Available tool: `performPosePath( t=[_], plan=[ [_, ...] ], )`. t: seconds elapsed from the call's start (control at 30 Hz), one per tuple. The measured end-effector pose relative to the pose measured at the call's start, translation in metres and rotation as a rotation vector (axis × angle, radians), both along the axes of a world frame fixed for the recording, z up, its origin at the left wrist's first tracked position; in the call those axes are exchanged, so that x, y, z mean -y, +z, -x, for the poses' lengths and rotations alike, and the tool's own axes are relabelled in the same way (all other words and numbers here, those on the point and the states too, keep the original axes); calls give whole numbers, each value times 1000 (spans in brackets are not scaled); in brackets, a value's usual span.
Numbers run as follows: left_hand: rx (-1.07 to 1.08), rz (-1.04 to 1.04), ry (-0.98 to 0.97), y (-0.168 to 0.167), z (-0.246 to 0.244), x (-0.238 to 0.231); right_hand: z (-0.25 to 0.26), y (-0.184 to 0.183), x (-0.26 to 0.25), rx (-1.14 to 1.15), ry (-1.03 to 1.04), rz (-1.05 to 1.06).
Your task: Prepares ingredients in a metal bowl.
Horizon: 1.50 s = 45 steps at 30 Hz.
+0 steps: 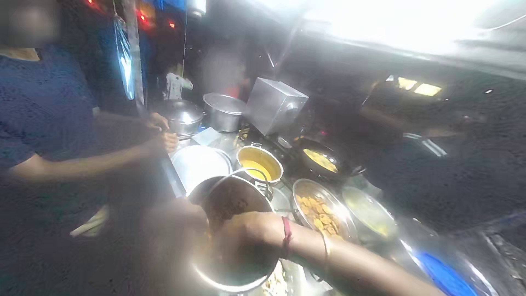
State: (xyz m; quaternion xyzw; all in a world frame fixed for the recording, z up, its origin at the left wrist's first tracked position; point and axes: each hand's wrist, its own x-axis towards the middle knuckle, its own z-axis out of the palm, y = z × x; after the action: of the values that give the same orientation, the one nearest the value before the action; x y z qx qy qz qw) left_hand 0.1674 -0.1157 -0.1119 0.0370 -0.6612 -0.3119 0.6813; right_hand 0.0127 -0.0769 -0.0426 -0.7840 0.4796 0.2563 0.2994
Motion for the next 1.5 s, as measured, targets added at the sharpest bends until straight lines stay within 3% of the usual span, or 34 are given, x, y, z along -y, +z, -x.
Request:
performPosePath(
  t=[0.07,0.2,0.3,0.4,0.53,0.6,0.67,0.77,0.93,1.07,1.13,1.17,1.2,1.27,1.37,1.4,1.47,1.5],
  plan=[
    [-13,15,5,-1,3,1,-2,1,7,-15,-52,46],
    [-26,-5,-6,-3,4,-3,19,18,7,199,-133,110],
    [-43,16,-12,-8,5,0,54,29,-7,636,-96,367],
    [-42,58,-70,-29,0,11,96,29,-36,1024,-201,506],
    [34,-18,-40,-16,-12,1,143,-5,-82,1207,-526,665],
    [-6,31,-66,-35,-14,12,154,-35,-86,995,-809,744],
    [37,40,-81,-57,-20,19,154,-70,-79,597,-982,578],
    [-23,-323,42,-3,5,-16,133,-115,-63,391,-1030,390],
    [115,-311,118,-16,-12,-23,107,-170,-77,170,-1032,399],
    [64,-395,184,-1,-1,-27,123,-226,-94,3,-1004,319],
    [-87,-240,-40,-24,-5,-9,140,-242,-100,53,-1000,379],
    [-74,-27,-222,-46,-15,11,147,-241,-101,54,-1026,412],
    [-58,33,-265,-53,-20,18,153,-237,-101,40,-1055,455],
    [-15,-108,-124,-41,-23,8,159,-240,-104,9,-1098,647],
    [112,-53,-71,-34,-28,12,169,-271,-102,119,-1027,1074],
    [81,-109,-55,-28,-22,6,172,-278,-102,160,-1005,960],
    [-30,-331,104,0,6,-16,178,-281,-99,53,-953,374],
    [-30,-371,141,8,12,-20,180,-280,-96,-51,-900,178]
  ],
)
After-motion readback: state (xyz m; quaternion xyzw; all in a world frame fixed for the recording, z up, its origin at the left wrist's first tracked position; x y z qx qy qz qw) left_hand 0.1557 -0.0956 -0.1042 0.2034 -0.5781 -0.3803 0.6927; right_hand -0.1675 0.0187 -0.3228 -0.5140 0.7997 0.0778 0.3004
